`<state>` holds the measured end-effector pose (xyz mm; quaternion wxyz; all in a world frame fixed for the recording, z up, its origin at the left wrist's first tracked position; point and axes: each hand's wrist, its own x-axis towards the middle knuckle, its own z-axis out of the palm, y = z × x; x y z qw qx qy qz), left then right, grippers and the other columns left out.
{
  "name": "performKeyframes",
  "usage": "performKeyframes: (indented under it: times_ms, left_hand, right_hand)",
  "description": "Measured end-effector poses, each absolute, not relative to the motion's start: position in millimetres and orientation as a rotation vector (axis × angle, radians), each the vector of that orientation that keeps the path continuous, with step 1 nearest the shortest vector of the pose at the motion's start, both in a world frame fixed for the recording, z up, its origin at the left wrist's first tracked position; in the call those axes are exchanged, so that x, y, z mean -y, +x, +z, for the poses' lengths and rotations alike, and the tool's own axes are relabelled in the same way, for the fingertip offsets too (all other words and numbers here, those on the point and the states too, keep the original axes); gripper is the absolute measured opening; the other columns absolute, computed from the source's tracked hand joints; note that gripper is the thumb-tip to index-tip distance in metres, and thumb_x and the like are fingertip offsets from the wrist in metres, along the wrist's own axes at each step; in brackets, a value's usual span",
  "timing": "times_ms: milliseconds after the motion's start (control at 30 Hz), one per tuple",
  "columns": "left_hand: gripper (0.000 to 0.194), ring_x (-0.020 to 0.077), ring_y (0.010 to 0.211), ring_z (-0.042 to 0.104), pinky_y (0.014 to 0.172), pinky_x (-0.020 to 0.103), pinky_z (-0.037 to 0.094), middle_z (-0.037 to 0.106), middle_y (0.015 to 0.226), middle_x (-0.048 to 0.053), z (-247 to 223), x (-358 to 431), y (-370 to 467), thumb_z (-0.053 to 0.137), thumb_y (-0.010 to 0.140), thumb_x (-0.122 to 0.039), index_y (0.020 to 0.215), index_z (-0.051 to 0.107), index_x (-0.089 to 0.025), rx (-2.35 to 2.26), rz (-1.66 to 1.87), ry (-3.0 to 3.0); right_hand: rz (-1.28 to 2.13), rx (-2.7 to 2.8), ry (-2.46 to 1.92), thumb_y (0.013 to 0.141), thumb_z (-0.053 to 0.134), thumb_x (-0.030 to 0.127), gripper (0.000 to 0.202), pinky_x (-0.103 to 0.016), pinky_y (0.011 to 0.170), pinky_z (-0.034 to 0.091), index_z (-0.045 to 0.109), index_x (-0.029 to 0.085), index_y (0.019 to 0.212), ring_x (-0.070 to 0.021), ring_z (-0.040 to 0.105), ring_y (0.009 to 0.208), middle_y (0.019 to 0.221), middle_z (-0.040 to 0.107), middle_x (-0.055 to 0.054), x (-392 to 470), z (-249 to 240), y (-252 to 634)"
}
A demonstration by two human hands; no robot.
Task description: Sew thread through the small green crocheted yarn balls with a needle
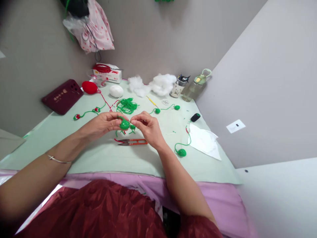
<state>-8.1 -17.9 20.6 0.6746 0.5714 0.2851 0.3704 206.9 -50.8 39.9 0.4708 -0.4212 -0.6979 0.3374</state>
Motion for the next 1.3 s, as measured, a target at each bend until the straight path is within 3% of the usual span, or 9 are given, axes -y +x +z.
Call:
performKeyframes:
  times_ms: [133, 500, 767, 1000, 1300]
  left_hand:
    - [0.027, 0.0197, 0.090, 0.068, 0.088, 0.038, 0.055, 0.073, 0.099, 0.007, 21.9, 18.9, -9.1, 0.081, 0.078, -0.039, 0.093, 0.076, -0.018, -0.597, 0.813, 1.267]
    - [0.030, 0.0121, 0.069, 0.057, 0.071, 0.028, 0.048, 0.059, 0.073, -0.003, 26.2, 21.8, -4.7, 0.086, 0.069, -0.031, 0.094, 0.074, -0.018, -0.686, 0.923, 1.335]
    - [0.035, 0.0147, 0.075, 0.061, 0.072, 0.032, 0.054, 0.064, 0.087, 0.002, 20.5, 24.2, -0.4, 0.088, 0.068, -0.033, 0.093, 0.071, -0.017, -0.695, 0.972, 1.407]
    - [0.030, 0.0183, 0.088, 0.064, 0.074, 0.033, 0.057, 0.064, 0.098, 0.005, 17.7, 26.7, 4.7, 0.084, 0.070, -0.027, 0.094, 0.069, -0.017, -0.674, 1.031, 1.443]
    - [0.029, 0.0212, 0.097, 0.064, 0.082, 0.037, 0.058, 0.061, 0.100, 0.005, 11.0, 24.5, 4.3, 0.083, 0.071, -0.024, 0.096, 0.070, -0.017, -0.669, 1.081, 1.502]
  right_hand:
    - [0.708, 1.723, -1.021, 0.089, 0.071, 0.039, 0.019, -0.031, 0.068, 0.041, 0.076, 0.021, 0.082, -0.0150, 0.049, 0.074, 0.073, 0.054, -0.001, 52.7, 40.0, 204.4]
    - [0.650, 1.694, -1.032, 0.089, 0.070, 0.033, 0.014, -0.030, 0.065, 0.040, 0.074, 0.021, 0.083, -0.0143, 0.046, 0.070, 0.072, 0.052, 0.000, 52.4, 34.0, 197.8]
    - [0.602, 1.704, -1.092, 0.087, 0.072, 0.033, 0.013, -0.029, 0.064, 0.041, 0.075, 0.021, 0.082, -0.0138, 0.046, 0.068, 0.072, 0.053, 0.000, 48.9, 30.3, 200.2]
    - [0.468, 1.818, -1.122, 0.093, 0.066, 0.032, 0.011, -0.030, 0.074, 0.050, 0.071, 0.023, 0.089, -0.0159, 0.060, 0.079, 0.088, 0.065, -0.004, 48.3, 28.1, 203.6]
    - [0.258, 1.888, -1.157, 0.093, 0.067, 0.026, 0.009, -0.029, 0.067, 0.047, 0.074, 0.023, 0.088, -0.0148, 0.059, 0.074, 0.084, 0.060, -0.003, 50.5, 29.3, 203.6]
